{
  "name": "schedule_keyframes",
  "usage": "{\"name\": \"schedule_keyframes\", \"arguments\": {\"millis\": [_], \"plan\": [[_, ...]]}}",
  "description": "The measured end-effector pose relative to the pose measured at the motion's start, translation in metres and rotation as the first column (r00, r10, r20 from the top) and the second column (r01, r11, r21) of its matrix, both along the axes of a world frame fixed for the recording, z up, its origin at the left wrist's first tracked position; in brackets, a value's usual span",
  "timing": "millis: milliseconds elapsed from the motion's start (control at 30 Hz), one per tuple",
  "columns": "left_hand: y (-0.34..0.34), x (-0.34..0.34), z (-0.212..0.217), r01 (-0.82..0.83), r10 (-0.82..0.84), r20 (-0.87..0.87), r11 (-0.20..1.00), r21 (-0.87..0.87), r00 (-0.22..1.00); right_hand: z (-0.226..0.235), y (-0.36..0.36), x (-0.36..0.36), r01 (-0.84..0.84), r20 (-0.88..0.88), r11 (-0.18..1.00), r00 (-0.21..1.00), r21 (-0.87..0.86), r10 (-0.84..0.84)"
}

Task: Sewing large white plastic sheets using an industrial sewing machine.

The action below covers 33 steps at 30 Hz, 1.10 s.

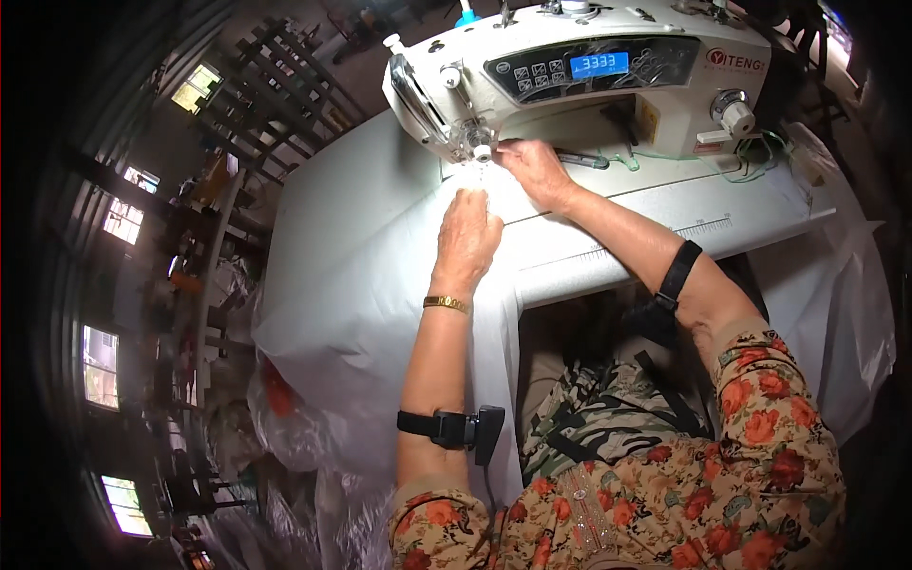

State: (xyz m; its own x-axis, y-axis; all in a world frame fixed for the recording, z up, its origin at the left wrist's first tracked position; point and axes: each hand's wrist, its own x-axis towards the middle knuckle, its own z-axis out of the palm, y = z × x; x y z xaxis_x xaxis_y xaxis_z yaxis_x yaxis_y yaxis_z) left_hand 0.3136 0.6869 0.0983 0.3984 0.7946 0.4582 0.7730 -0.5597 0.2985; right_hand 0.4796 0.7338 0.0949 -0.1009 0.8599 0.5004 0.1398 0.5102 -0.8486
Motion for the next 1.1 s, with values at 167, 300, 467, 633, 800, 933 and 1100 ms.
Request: {"name": "schedule_keyframes", "arguments": {"millis": [167,300,467,633,800,933,1100], "plan": [[0.0,0.002,0.001,-0.006,0.006,-0.023,1.0,-0.019,1.0,-0.009,0.012,0.003,-0.01,-0.055,0.998,0.998,-0.068,0.007],[-0.012,-0.001,0.004,-0.039,0.037,-0.029,0.996,-0.078,0.999,-0.012,0.013,-0.002,0.003,-0.08,1.0,0.997,0.011,-0.002],[-0.03,-0.002,0.006,-0.035,0.031,-0.047,0.996,-0.082,0.998,-0.004,0.009,0.003,0.033,0.007,0.999,0.999,-0.02,-0.032],[-0.02,-0.002,0.008,-0.027,0.021,-0.054,0.994,-0.108,0.998,-0.013,0.015,0.004,-0.017,-0.048,1.0,0.999,-0.012,0.017],[-0.004,-0.001,0.003,-0.025,0.024,-0.038,0.999,-0.041,0.999,-0.011,0.013,0.0,-0.031,0.002,0.998,1.0,-0.052,0.031],[-0.001,0.002,0.001,-0.003,0.002,-0.012,0.999,-0.052,1.0,-0.009,0.01,0.002,0.031,0.023,0.998,0.999,0.059,-0.033],[0.002,-0.005,0.002,0.06,-0.058,0.114,0.998,-0.01,0.992,-0.003,0.012,0.003,0.075,0.232,0.996,0.969,0.043,-0.083]]}}
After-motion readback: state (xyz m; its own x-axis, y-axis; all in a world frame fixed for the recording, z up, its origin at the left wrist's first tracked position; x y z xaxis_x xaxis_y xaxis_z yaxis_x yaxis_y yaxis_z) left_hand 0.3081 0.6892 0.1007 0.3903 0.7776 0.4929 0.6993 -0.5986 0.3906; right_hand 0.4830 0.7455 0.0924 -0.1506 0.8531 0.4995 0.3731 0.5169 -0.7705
